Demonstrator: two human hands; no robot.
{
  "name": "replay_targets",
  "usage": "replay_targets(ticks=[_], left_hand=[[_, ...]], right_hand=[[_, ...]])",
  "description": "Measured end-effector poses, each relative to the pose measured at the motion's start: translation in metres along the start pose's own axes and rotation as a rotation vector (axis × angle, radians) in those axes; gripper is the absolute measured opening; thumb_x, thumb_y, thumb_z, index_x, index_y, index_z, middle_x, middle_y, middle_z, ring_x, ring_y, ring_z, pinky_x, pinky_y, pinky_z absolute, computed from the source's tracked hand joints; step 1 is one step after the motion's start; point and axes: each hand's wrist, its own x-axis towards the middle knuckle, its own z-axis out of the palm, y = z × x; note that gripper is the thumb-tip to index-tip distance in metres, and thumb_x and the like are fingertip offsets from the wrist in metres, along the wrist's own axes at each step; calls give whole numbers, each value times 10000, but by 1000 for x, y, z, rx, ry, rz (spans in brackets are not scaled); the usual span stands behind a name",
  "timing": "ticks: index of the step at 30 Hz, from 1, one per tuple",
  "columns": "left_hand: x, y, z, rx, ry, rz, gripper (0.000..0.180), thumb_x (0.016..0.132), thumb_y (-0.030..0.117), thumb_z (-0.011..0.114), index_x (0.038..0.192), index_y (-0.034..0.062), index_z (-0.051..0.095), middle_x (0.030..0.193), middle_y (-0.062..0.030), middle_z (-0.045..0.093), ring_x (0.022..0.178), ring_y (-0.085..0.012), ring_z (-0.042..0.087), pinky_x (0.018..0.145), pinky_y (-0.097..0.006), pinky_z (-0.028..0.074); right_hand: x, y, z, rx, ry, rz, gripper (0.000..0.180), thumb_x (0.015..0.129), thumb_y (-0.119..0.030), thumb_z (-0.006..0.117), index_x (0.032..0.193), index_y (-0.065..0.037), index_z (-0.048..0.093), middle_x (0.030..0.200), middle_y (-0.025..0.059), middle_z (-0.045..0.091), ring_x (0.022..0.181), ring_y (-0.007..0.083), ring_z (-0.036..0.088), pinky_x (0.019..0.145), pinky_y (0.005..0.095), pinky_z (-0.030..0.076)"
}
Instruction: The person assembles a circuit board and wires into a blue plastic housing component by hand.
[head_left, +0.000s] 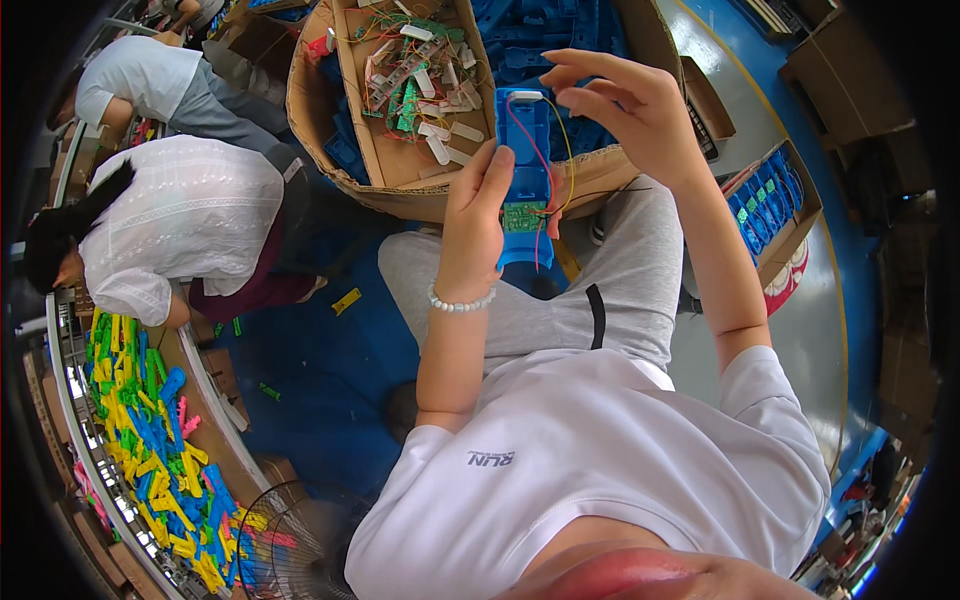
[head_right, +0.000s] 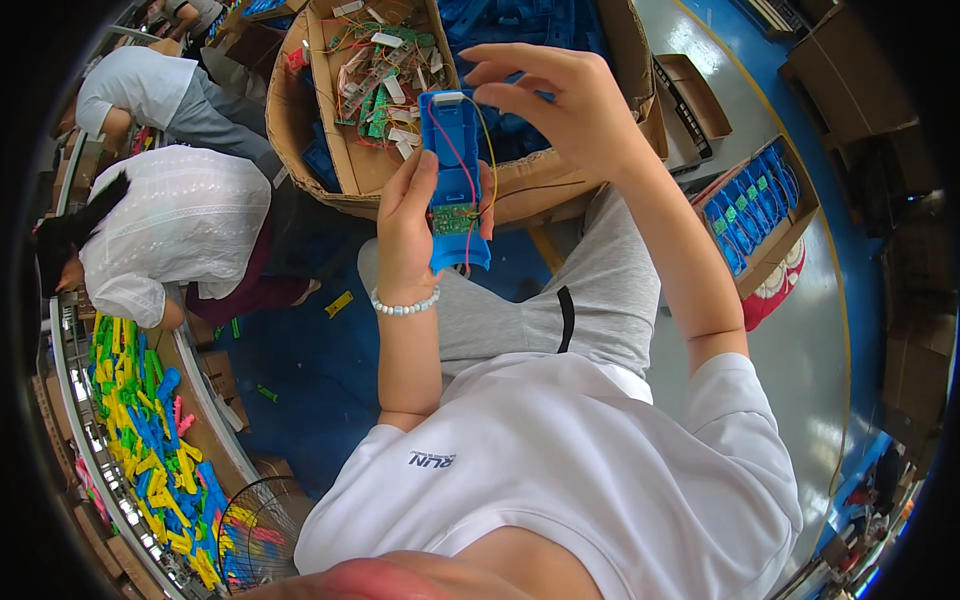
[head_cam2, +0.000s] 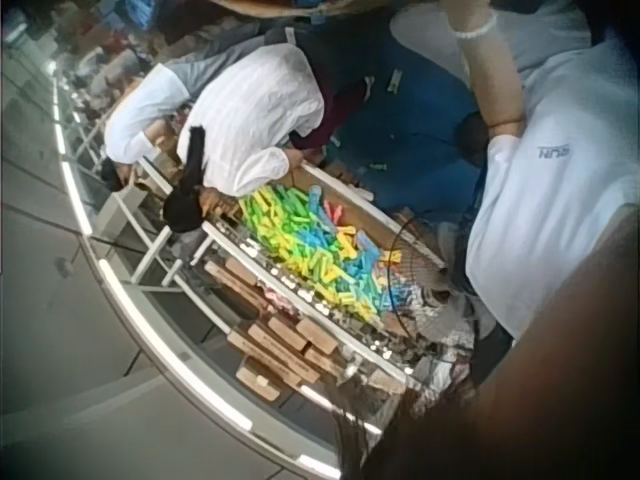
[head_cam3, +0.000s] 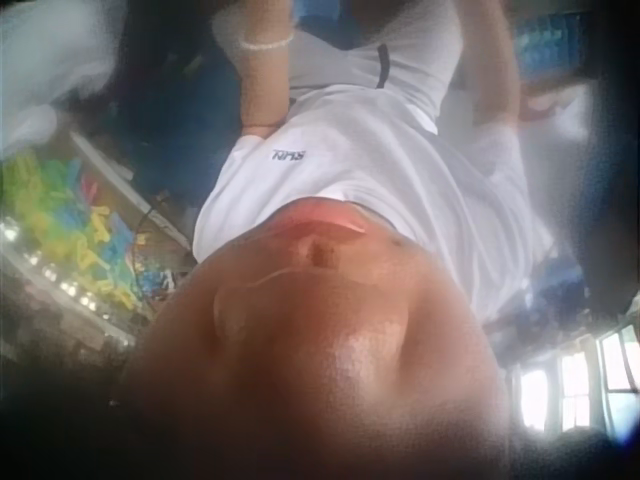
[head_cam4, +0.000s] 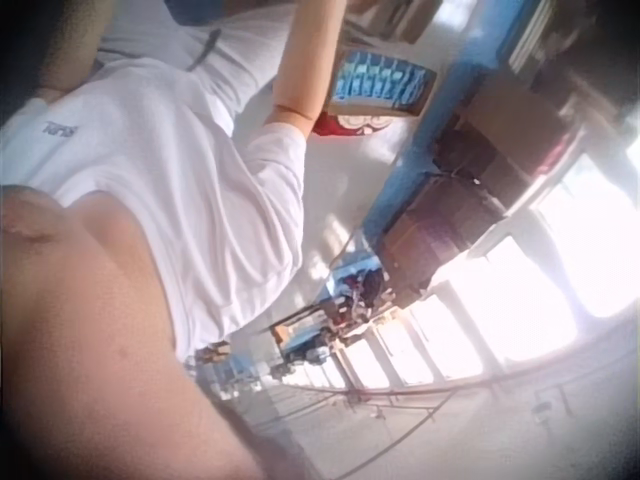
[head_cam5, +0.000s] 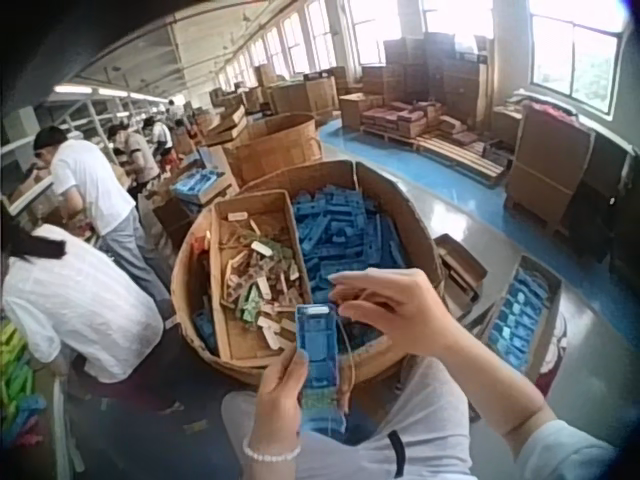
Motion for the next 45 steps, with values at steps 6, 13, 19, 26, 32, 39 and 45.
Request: replay_targets(ticks=[6,13,19,26,32,39,45], left_hand=[[-2,0,15,-129,-49,-8,476,1037,380,416,1098,-72,552,837,-234,635,534,-293,634,442,-357,521],[-12,6,21,-109,-19,-6,496,1043,396,402,1074,-78,543,786,-192,632,533,-234,634,453,-331,536],[-12,-2,23,60,76,63,496,1051,384,389,967,-70,574,778,-192,641,511,-213,622,428,-303,524],[-2,-24,2,193,98,113,385,1048,358,417,995,-14,500,758,-154,638,514,-197,628,446,-303,541],[4,-32,-4,273,130,240,242,1030,227,503,1104,47,359,817,-99,637,688,-101,618,595,-228,501],[-2,-43,-9,348,35,269,249,1026,183,497,1181,56,350,867,-61,617,801,-53,565,698,-204,462],[2,-51,-6,129,126,308,330,1017,183,496,1269,43,334,1044,-66,596,832,-59,583,731,-198,479]], right_hand=[[-14,33,28,195,112,-31,325,853,3,686,1176,-20,668,1012,71,719,882,142,675,778,275,555],[4,43,30,-233,244,-554,165,758,112,651,918,72,656,861,159,676,763,265,665,681,296,529],[-27,63,67,195,276,-142,92,840,-4,701,925,18,673,781,53,671,701,133,635,619,251,505],[-59,39,66,765,173,320,186,921,4,620,1094,60,658,910,84,699,728,104,649,614,248,539],[-58,15,55,977,126,431,322,873,-38,683,1173,65,626,978,133,709,687,148,682,449,278,543],[-59,4,65,922,298,422,314,850,-58,721,1131,53,637,918,85,713,586,68,633,378,194,465],[-54,4,73,965,343,392,372,829,-10,699,1177,60,590,918,77,712,475,37,574,322,178,415]])
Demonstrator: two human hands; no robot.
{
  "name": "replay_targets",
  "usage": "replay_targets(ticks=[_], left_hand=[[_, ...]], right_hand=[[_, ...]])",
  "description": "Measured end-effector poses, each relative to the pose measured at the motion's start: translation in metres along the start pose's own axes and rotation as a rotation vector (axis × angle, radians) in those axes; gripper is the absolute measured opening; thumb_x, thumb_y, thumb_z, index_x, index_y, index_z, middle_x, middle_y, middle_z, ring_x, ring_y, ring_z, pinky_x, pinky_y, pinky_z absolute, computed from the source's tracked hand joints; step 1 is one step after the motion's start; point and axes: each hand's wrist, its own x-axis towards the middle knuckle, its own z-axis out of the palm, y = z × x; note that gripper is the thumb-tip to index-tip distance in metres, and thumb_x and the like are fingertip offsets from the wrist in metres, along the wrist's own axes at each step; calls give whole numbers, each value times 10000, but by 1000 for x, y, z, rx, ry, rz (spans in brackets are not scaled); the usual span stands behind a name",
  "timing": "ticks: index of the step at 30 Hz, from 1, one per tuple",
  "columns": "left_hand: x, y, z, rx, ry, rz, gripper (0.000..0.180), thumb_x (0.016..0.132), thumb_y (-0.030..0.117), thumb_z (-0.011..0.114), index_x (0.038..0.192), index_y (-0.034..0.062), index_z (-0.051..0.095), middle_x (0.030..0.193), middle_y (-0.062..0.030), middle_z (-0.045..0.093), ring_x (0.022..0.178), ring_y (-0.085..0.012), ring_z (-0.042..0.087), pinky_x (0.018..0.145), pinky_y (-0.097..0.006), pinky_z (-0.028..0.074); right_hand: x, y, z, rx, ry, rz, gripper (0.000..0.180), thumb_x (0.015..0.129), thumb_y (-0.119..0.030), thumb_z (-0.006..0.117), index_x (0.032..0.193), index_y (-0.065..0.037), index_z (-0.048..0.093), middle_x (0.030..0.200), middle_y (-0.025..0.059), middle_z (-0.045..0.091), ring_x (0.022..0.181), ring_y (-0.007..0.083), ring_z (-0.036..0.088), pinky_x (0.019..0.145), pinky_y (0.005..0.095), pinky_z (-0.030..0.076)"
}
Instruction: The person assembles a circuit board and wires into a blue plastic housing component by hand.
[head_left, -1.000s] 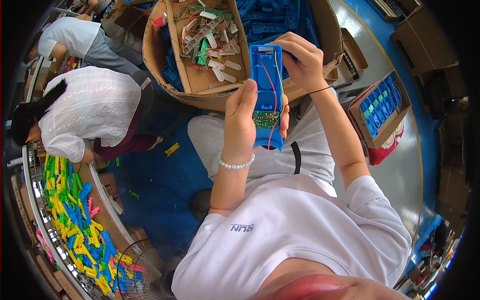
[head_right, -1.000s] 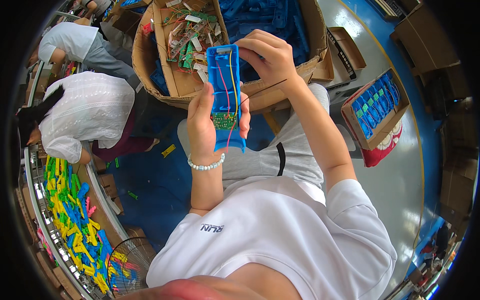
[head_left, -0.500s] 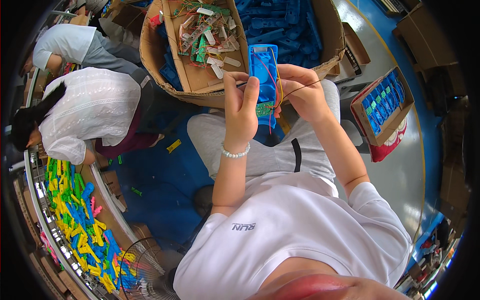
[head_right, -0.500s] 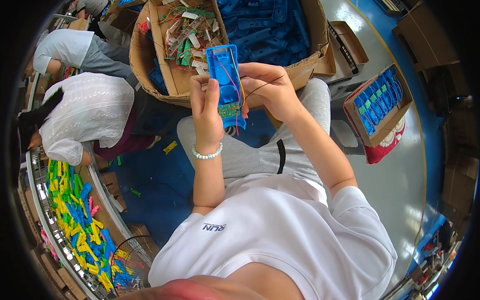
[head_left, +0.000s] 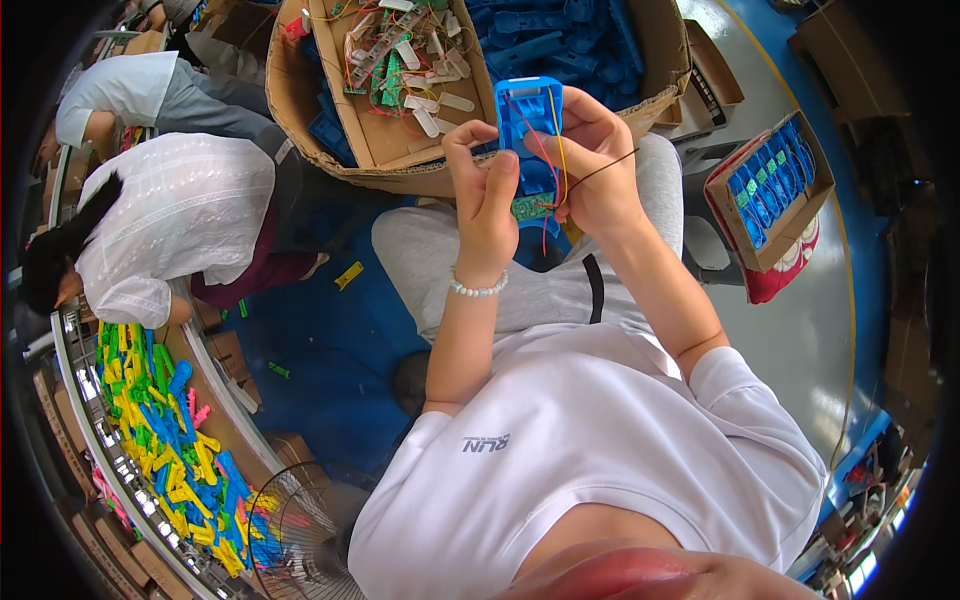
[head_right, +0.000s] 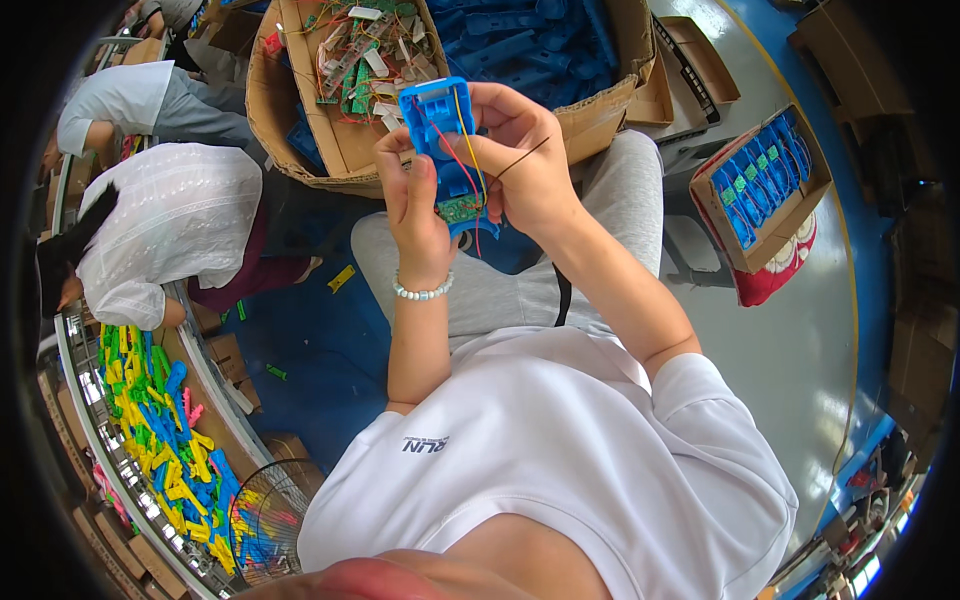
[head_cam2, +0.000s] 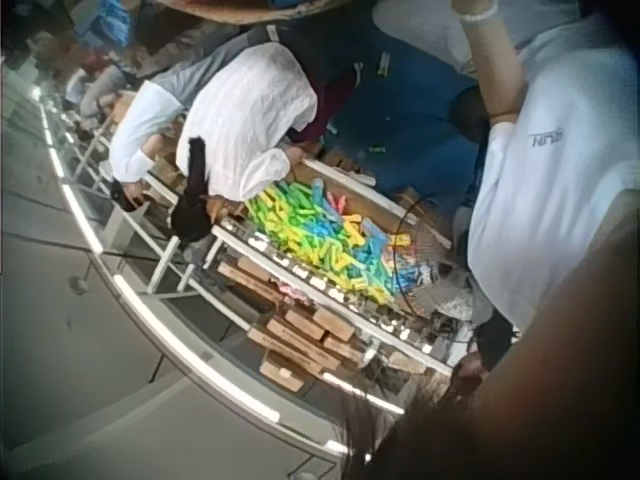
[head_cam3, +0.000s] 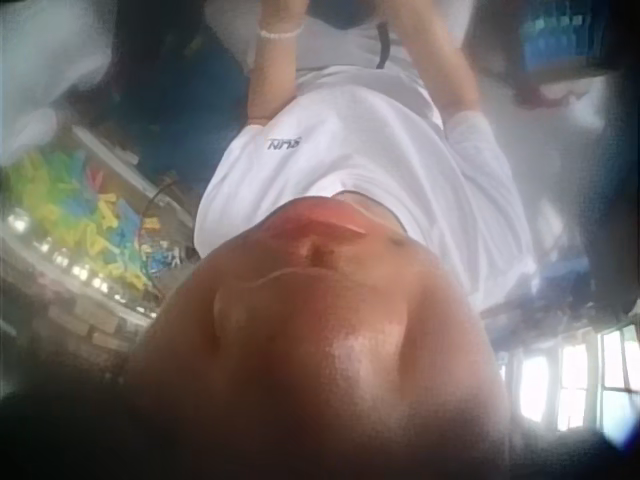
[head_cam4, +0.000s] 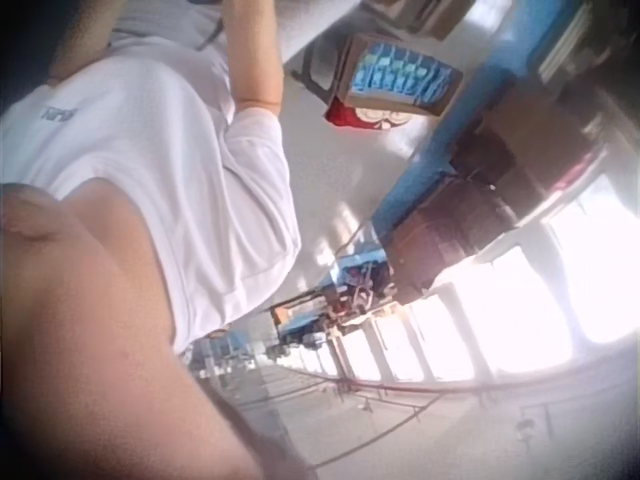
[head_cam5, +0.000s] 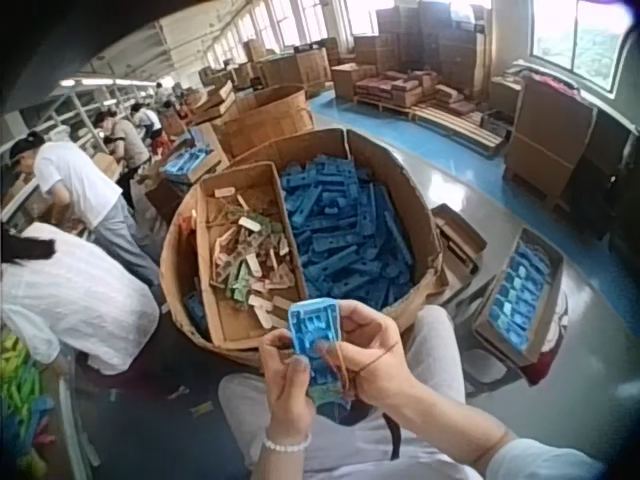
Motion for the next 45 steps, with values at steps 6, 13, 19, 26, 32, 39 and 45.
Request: replay_targets(ticks=[6,13,19,26,32,39,45], left_hand=[[20,11,-6,-106,-51,-108,426,1032,360,424,1223,-19,446,863,-141,649,612,-169,633,497,-280,512],[26,18,6,-123,125,-198,534,1034,466,362,1035,-24,573,775,-140,646,563,-206,623,482,-297,509],[25,6,7,-70,239,-115,441,1028,421,432,1046,1,565,840,-149,659,601,-218,637,521,-317,531],[31,11,11,-49,195,-79,453,1027,435,426,1034,1,556,854,-148,655,649,-237,653,575,-338,553],[45,4,18,-164,145,-240,490,1026,465,414,1027,-11,530,823,-157,637,615,-251,658,546,-393,577],[4,-28,53,104,-681,-784,472,1016,442,483,989,-15,596,794,-87,649,620,-148,653,562,-282,550],[-9,-68,104,112,-1082,-993,514,1015,482,454,1014,-12,594,810,-70,653,638,-112,645,586,-235,535]], right_hand=[[15,-2,-13,17,-138,64,524,853,-79,716,1317,42,506,847,75,667,609,136,645,492,270,520],[-1,-4,-26,-233,-121,-64,320,883,-115,708,1177,-26,617,1133,94,607,1010,161,614,871,311,473],[-14,0,-21,-494,-174,-231,221,796,-109,795,978,-33,694,1163,76,538,1041,154,574,870,290,471],[-20,-3,-28,-509,-251,-257,275,715,-156,853,937,-74,712,1240,93,496,1164,208,525,955,362,459],[-61,-57,-75,-708,-467,-125,383,697,-198,845,1049,-99,731,1429,149,451,1325,328,452,1054,438,396],[-110,-131,-124,-1112,-258,-440,505,674,18,749,1148,-101,620,1438,197,456,1387,406,355,1049,538,363],[-160,-125,-158,-1743,-251,-414,501,708,-128,803,1175,-125,622,1247,71,605,1221,321,526,922,437,509]])
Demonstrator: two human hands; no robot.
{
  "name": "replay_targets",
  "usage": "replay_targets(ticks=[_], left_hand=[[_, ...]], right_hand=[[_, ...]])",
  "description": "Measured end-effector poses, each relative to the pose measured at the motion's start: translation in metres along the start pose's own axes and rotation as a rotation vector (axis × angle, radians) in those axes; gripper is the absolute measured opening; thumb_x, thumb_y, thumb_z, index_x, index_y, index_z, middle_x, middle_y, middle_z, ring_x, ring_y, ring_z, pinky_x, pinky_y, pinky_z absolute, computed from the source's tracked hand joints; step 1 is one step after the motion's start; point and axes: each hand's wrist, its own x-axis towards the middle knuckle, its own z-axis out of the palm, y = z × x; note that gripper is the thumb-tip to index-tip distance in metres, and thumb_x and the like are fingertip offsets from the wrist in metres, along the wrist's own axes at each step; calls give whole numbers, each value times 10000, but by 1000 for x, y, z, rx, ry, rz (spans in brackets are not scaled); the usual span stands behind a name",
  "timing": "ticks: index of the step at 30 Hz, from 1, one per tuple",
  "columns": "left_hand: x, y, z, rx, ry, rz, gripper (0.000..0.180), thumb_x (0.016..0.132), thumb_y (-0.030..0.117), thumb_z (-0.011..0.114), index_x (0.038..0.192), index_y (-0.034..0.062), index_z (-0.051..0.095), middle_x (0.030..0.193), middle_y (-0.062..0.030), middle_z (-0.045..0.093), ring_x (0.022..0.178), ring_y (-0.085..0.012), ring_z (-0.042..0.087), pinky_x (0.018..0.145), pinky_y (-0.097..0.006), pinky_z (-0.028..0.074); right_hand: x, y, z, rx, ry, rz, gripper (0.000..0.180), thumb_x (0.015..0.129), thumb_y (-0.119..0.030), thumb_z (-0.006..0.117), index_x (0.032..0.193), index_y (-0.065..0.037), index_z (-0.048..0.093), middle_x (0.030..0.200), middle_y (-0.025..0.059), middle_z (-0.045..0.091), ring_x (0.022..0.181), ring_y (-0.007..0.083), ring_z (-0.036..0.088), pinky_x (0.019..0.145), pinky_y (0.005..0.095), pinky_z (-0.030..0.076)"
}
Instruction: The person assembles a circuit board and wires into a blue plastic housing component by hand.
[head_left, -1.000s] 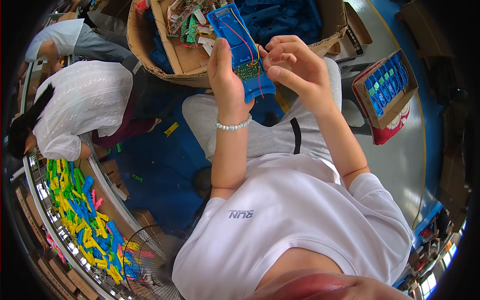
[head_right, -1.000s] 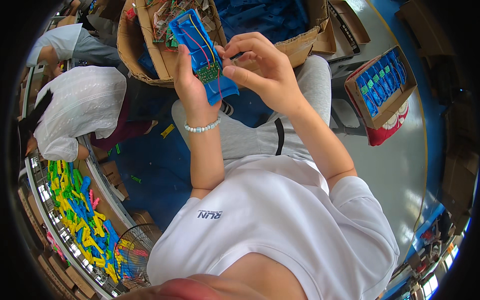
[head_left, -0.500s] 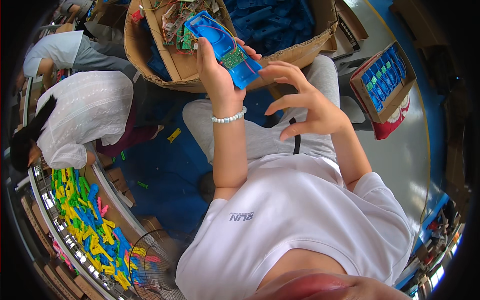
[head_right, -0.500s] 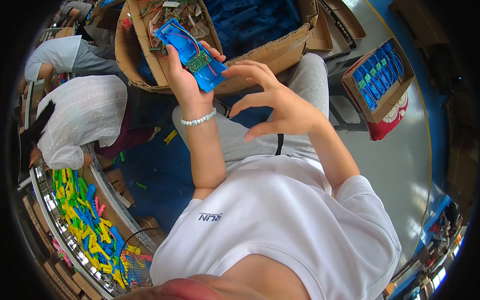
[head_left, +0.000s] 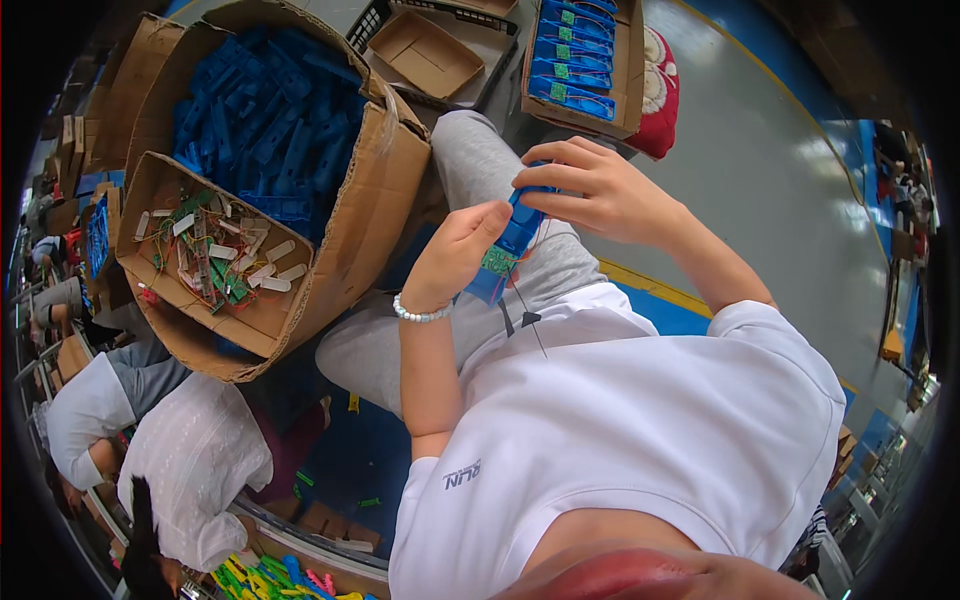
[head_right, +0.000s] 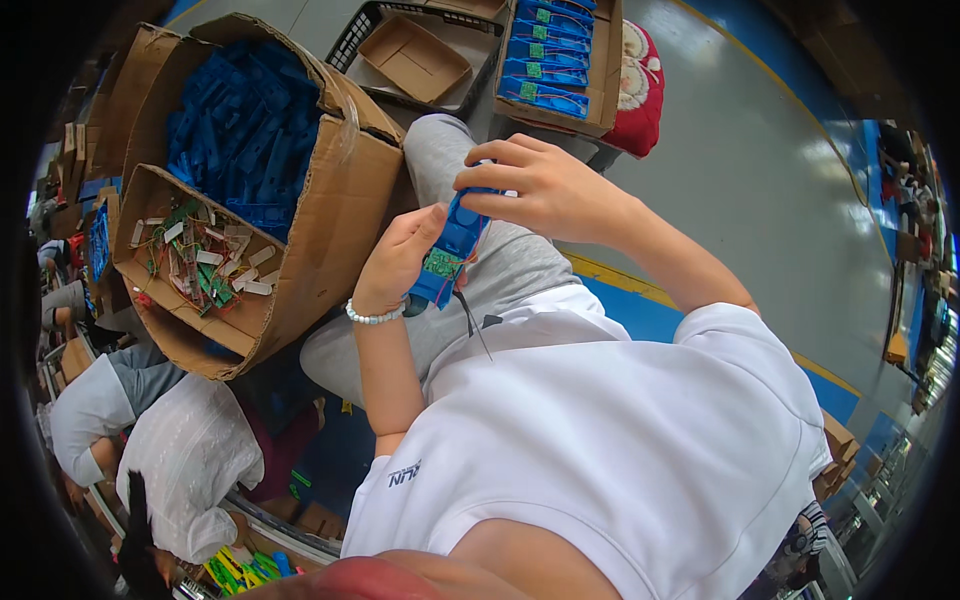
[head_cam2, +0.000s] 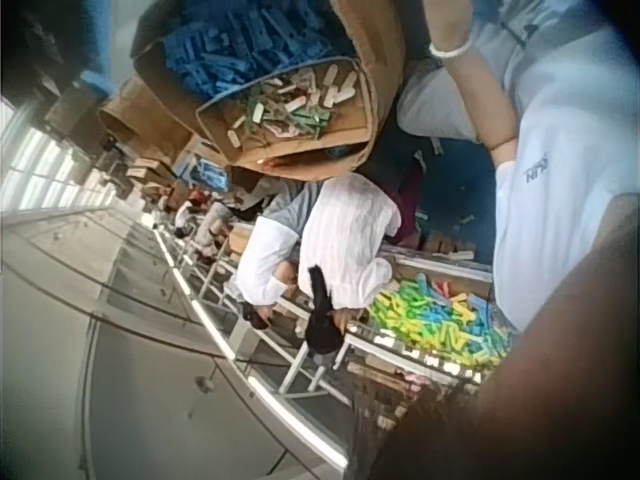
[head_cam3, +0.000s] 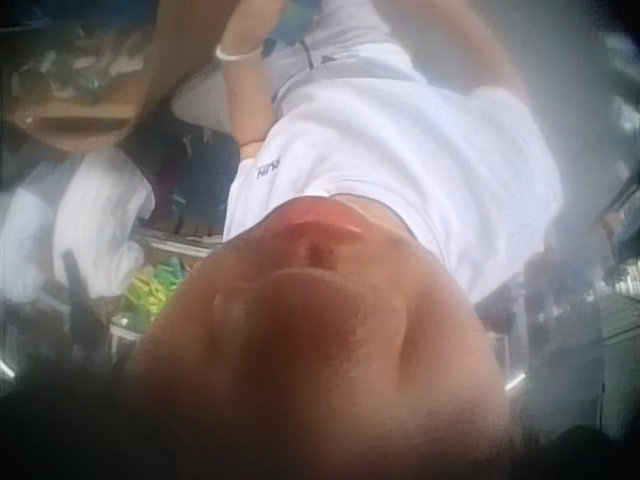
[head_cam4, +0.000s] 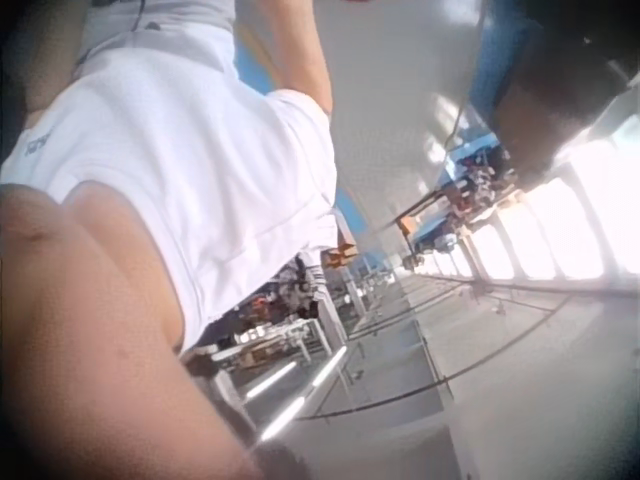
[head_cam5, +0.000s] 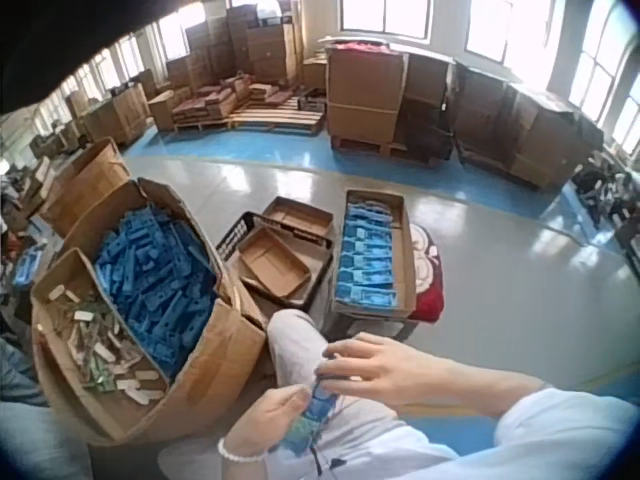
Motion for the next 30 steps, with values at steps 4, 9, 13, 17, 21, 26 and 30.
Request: replay_targets(ticks=[4,9,13,17,21,26,30], left_hand=[[33,-7,-1,-136,-13,-21,582,1031,469,418,1260,-53,536,949,-144,691,735,-184,689,668,-310,572],[39,-7,-19,-75,544,305,499,1045,364,420,1308,-56,475,1132,-238,656,1020,-291,673,881,-388,544],[20,-19,-21,-162,655,343,403,1041,281,431,1265,-44,508,1143,-245,646,1001,-302,674,870,-395,550],[-6,-23,-15,-115,709,336,346,1029,219,462,1241,-43,542,1098,-222,656,967,-279,675,867,-384,548],[-46,-12,-8,56,807,415,310,1011,147,482,1232,-57,554,1073,-204,661,963,-263,670,856,-369,542],[-100,6,-13,259,1061,646,297,1005,107,469,1218,-79,560,1058,-206,669,962,-260,667,847,-362,533],[-136,6,-55,1464,1601,621,251,988,137,496,1136,-13,634,1031,-117,689,1054,-285,625,973,-437,434]], right_hand=[[-35,29,2,-75,55,107,487,717,-147,802,1164,-102,613,1172,77,622,1116,290,589,825,368,574],[-93,122,5,-194,202,676,479,789,-222,779,1190,-9,625,1196,151,650,1058,319,638,886,385,534],[-116,204,25,-213,278,886,472,790,-196,778,1199,-18,624,1213,159,640,1047,348,641,900,385,525],[-113,244,48,-311,-30,746,468,756,-128,785,1185,-27,628,1191,155,638,1078,358,621,919,407,510],[-107,264,61,-164,-154,744,479,696,-32,794,1151,-29,643,1186,158,631,1102,372,600,943,420,493],[-103,257,30,-123,-357,870,576,648,14,811,1198,-27,645,1265,167,605,1179,351,564,1023,392,449],[-27,221,7,-335,-116,705,374,816,-99,726,1182,-55,657,1227,127,631,1196,309,556,1019,398,456]])
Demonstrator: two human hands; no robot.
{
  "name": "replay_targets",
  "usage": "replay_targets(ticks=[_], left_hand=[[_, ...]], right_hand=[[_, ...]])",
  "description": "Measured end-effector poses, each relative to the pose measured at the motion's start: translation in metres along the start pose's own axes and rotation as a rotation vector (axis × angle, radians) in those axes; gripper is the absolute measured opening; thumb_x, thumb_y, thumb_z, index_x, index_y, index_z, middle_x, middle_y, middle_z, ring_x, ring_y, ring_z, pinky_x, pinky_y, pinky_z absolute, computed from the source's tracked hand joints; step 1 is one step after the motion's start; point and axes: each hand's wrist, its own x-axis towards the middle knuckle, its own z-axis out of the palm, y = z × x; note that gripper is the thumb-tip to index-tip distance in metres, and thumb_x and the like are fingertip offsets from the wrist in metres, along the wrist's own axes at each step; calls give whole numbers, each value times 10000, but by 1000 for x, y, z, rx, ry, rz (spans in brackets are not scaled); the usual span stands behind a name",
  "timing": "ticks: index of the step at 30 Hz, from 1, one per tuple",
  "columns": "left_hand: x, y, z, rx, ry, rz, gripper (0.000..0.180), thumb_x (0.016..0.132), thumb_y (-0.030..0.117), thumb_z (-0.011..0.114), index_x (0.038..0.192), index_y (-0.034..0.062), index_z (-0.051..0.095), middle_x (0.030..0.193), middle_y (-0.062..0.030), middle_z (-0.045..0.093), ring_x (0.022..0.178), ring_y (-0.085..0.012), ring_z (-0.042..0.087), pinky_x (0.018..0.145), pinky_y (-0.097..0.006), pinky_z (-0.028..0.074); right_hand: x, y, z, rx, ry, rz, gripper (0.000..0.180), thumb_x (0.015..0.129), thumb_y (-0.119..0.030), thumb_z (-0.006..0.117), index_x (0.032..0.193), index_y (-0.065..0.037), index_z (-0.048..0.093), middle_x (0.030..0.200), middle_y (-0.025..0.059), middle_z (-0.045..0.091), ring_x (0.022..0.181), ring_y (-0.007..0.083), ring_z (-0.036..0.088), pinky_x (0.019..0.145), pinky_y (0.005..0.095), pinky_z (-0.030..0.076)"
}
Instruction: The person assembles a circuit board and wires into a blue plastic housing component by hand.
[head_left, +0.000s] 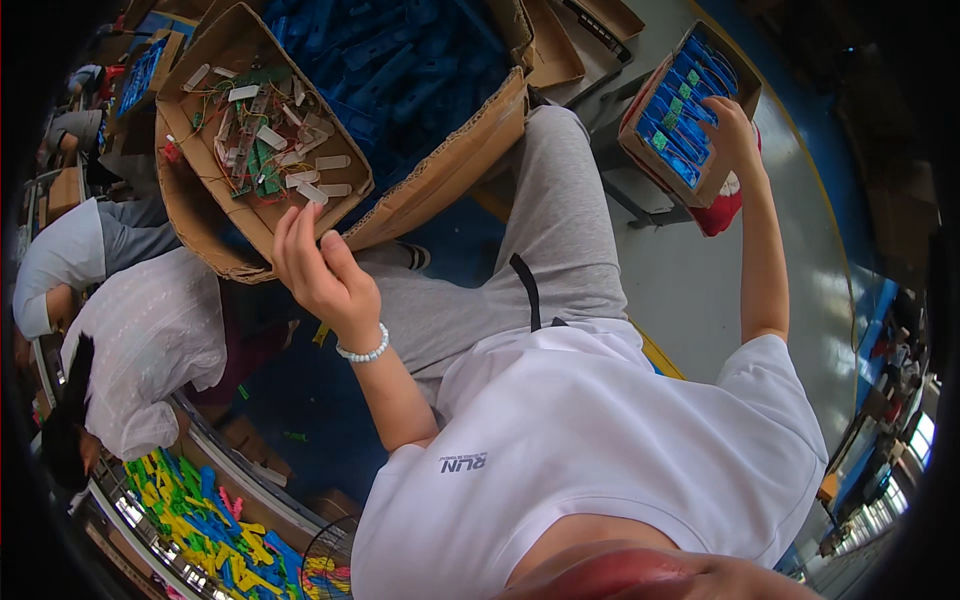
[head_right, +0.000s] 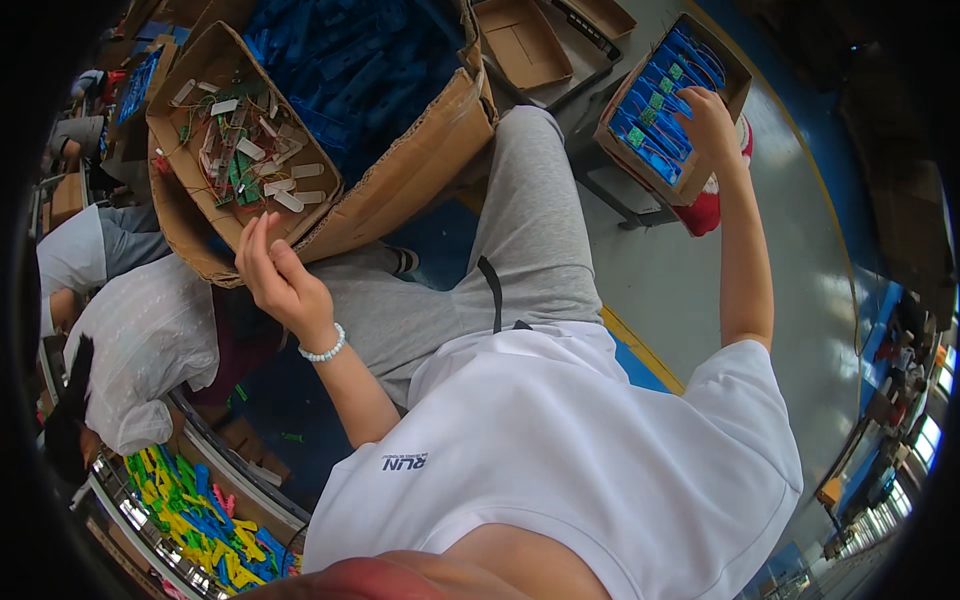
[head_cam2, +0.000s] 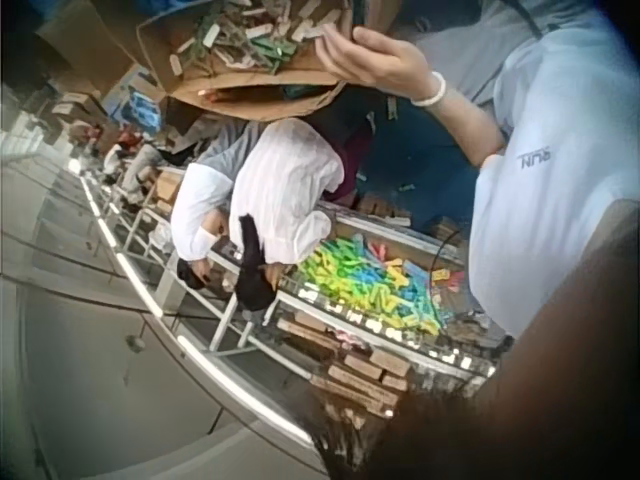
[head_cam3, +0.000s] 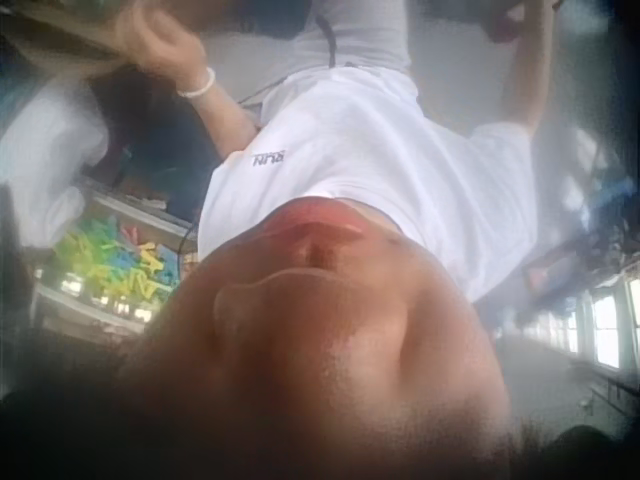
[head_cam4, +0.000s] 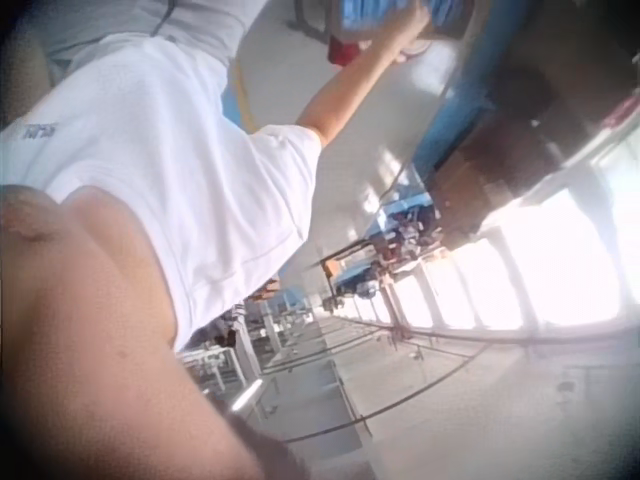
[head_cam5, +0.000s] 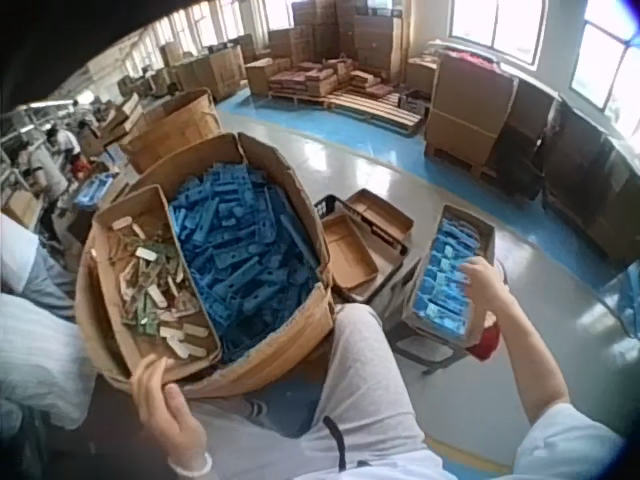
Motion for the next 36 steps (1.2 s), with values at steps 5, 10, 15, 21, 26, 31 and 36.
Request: replay_targets(ticks=[5,10,15,21,26,31,36], left_hand=[[-33,-42,38,298,-44,23,296,999,298,504,874,107,693,841,5,644,884,-201,576,947,-410,350],[-48,-47,27,195,-6,-16,298,968,343,578,791,119,666,764,30,586,800,-186,534,864,-381,342],[-42,-33,31,110,43,-52,275,936,357,620,790,124,638,746,31,545,763,-180,506,826,-374,342],[-61,-52,8,109,-42,-109,185,888,296,661,881,112,666,753,33,557,740,-172,499,786,-343,335],[-54,-47,18,-23,55,-87,181,834,249,715,929,98,687,764,39,576,742,-167,507,780,-339,337],[-50,-48,12,-259,13,-82,190,856,179,700,1000,56,689,903,-9,683,829,-186,590,820,-351,379],[-34,-39,-8,-561,144,-344,375,945,235,623,1252,25,572,1103,-125,689,962,-256,634,916,-391,429]], right_hand=[[76,-167,-66,64,341,-606,264,898,-139,664,1153,-68,659,1160,105,659,1041,296,639,890,367,532],[145,-348,-83,42,-327,-662,193,853,-75,627,1039,-36,662,933,161,643,930,364,621,790,439,511],[311,-343,107,17,-661,-99,286,797,-175,715,1066,-84,683,889,86,711,625,267,675,651,319,566],[269,-397,154,-86,-759,-130,157,823,-67,618,897,62,669,860,241,687,710,357,699,555,448,602],[269,-375,47,120,-605,18,78,735,-35,724,793,1,686,703,93,638,597,204,642,517,291,562],[206,-387,-86,150,-462,-304,134,792,-81,679,840,43,681,619,83,612,564,122,596,485,256,448],[79,-439,-143,350,50,-872,101,814,-15,716,899,30,682,789,92,665,655,126,623,601,275,501]])
